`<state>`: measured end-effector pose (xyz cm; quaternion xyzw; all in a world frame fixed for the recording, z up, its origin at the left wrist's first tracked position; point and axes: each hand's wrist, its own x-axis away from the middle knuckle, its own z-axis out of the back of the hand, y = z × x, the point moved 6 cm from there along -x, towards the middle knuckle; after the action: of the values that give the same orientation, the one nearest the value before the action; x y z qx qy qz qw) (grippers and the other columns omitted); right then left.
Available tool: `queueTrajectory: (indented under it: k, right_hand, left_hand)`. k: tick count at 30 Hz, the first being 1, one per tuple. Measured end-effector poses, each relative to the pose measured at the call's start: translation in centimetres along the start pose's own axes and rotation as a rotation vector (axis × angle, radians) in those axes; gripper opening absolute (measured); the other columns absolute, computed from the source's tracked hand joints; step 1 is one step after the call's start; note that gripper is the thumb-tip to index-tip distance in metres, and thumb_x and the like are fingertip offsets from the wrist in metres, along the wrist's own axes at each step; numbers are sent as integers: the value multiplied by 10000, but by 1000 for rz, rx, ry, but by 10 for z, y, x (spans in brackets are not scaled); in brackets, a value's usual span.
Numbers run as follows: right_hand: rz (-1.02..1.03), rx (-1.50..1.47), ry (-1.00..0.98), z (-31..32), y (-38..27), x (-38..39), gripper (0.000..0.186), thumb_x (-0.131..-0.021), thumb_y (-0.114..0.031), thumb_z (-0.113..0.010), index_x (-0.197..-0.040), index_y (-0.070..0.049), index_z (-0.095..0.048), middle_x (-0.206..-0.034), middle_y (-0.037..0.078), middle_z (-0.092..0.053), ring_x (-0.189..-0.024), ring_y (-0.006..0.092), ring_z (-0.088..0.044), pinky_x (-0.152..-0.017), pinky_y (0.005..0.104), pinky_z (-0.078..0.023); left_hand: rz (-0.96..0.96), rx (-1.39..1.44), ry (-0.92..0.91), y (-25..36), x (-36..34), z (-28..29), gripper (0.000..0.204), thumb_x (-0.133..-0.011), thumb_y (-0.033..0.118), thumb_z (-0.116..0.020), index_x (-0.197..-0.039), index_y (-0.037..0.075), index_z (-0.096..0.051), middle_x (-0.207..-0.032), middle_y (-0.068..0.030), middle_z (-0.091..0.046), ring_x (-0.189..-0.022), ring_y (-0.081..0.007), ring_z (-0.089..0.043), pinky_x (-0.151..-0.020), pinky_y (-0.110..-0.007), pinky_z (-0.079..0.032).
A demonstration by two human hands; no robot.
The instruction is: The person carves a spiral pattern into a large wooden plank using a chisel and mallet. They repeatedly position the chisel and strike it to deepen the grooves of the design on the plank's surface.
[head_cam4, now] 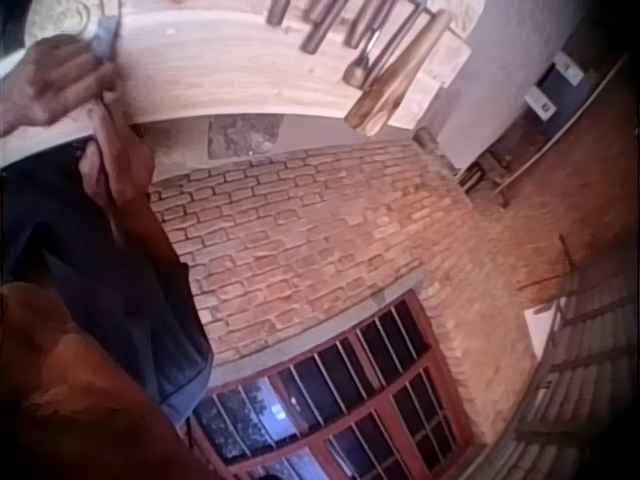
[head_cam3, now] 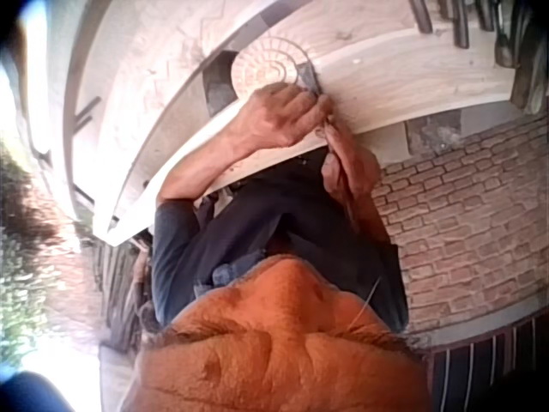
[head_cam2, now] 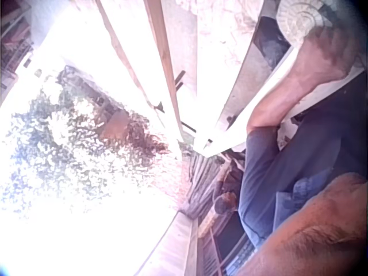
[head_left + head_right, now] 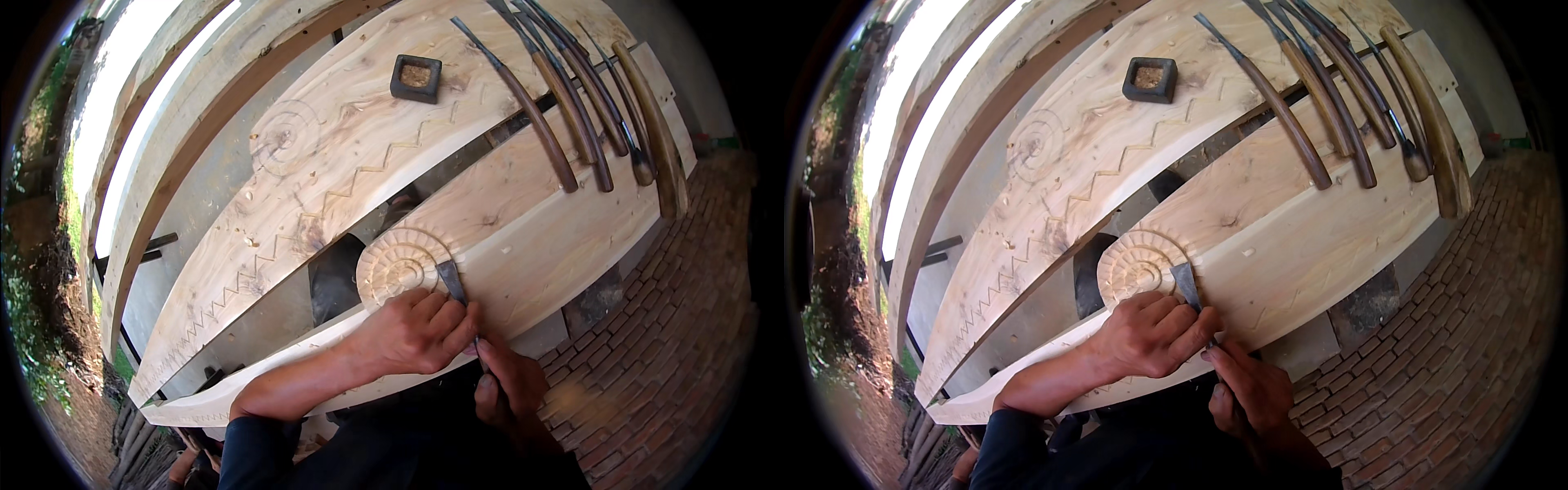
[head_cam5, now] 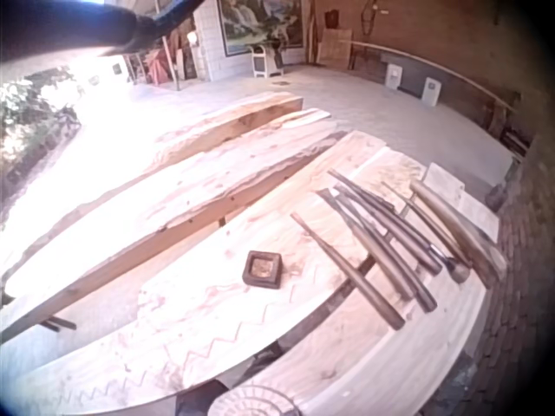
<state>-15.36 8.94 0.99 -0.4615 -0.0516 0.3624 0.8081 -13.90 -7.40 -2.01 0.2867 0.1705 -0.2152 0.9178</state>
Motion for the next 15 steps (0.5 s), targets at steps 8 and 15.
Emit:
queueTrajectory:
  k: [8,15]
  right_hand:
    - [-23,16,15,-1,-1,-4,320,-1024,-68,-580,-1281,88,-688,-1075,245,-794,-863,331,-816,-686,375,-652]
    - [-18,5,34,-2,1,-8,303,-1015,-45,-594,-1269,86,-697,-1093,254,-794,-925,353,-824,-724,389,-661]
  left_hand:
    - [28,-10,-20,-1,0,-2,313,-822,93,-759,-1108,-31,-733,-752,-20,-526,-601,-144,-566,-510,-301,-466]
    - [51,-23,-19,-1,0,-3,346,-841,101,-758,-1150,-53,-731,-765,-40,-547,-601,-154,-572,-511,-308,-473]
